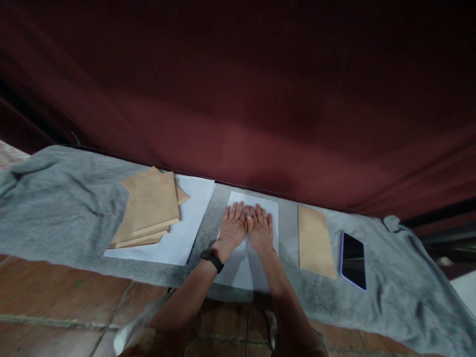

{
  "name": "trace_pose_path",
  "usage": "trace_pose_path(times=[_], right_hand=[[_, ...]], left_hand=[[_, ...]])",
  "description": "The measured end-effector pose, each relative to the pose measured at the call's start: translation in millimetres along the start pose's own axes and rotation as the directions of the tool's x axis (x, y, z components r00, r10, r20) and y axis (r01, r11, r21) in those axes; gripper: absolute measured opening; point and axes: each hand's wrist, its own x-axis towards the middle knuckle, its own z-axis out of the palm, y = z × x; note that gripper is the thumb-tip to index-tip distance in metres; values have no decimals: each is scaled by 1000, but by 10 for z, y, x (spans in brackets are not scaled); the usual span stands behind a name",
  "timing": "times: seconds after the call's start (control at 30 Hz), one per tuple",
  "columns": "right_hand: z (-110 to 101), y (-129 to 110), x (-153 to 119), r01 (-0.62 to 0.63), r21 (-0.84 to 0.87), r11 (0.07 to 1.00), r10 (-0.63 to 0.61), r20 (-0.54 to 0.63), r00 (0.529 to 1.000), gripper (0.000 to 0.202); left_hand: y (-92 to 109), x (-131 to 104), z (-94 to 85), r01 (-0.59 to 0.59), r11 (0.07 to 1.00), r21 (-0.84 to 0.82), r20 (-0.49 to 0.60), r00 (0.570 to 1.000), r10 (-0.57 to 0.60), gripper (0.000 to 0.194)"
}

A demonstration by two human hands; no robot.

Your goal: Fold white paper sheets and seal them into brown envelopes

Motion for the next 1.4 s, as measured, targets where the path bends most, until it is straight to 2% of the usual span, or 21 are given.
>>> trace_pose_path(times=[0.23,0.43,0.57,0.67,0.9,1.2,1.3,1.4], right_hand=[[-4,10,226,-47,40,998,48,-15,999,58],[66,42,312,-71,4,997,71,-58,996,58],[107,119,297,-81,-14,997,78,-126,989,58],[91,207,282,-101,-36,994,95,-132,987,57],[13,412,229,-132,-60,989,125,-107,986,59],[-65,638,72,-158,-90,983,139,-195,971,60],[-103,645,-24,-168,-58,984,149,-243,959,61],[-96,512,-236,-73,6,997,73,-237,969,60]], left_hand=[[-31,218,16,-35,999,-10,16,999,35,56],[9,299,135,82,996,-32,-62,995,-84,56],[8,304,148,134,989,-69,-78,987,-139,57],[-26,297,139,167,984,-68,-100,980,-174,58],[-169,240,111,187,982,-12,-148,971,-186,59],[-364,150,-32,222,974,36,-132,968,-216,58],[-299,70,-92,231,972,36,-152,963,-223,59],[-81,-171,-64,123,992,27,-176,978,-116,58]])
